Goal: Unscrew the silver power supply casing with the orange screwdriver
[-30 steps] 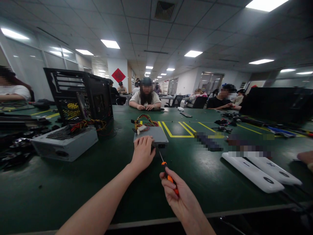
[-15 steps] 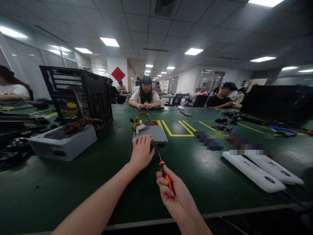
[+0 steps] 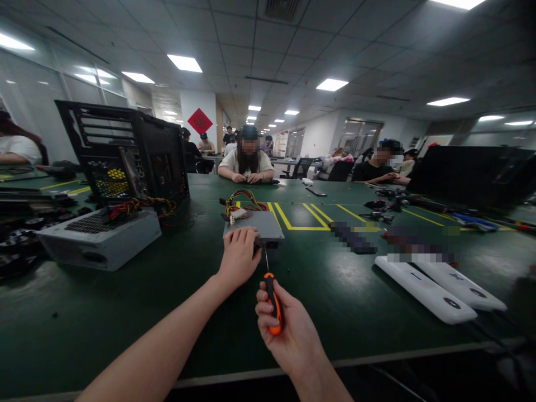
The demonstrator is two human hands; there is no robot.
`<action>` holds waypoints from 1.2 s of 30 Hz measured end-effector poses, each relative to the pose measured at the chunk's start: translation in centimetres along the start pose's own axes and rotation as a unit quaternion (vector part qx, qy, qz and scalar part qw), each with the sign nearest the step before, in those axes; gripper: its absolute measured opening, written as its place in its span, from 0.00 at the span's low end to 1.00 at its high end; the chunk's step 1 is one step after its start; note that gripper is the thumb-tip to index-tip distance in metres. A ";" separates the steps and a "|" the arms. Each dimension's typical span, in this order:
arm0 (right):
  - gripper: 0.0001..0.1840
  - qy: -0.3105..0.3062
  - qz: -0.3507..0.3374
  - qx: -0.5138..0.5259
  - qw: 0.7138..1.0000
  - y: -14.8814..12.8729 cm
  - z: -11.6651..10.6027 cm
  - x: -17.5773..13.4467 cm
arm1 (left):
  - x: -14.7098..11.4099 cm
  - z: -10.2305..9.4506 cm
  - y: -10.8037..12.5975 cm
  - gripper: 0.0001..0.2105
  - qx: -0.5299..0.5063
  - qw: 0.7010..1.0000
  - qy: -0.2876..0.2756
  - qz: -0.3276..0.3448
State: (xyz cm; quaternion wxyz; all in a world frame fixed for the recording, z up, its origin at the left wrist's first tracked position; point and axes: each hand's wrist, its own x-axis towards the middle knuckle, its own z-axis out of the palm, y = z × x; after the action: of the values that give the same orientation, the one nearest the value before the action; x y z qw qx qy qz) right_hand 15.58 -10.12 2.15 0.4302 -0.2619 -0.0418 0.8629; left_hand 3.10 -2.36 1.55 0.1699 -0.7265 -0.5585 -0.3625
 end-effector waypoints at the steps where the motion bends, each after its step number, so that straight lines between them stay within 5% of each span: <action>1: 0.15 0.003 0.007 -0.008 1.000 0.0 0.0 0.0 | 0.0 0.0 0.0 0.11 0.001 1.000 0.000 0.000; 36: 0.15 -0.004 0.006 0.033 0.999 -0.7 -0.2 0.4 | 0.1 0.4 0.1 0.09 0.007 1.000 0.017 -0.008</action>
State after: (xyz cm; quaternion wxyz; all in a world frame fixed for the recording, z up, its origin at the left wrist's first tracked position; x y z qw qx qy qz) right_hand 16.01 -9.41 2.04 0.4334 -0.2444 -0.0135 0.8673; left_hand 3.34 -2.06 1.38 0.1817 -0.7147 -0.5636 -0.3721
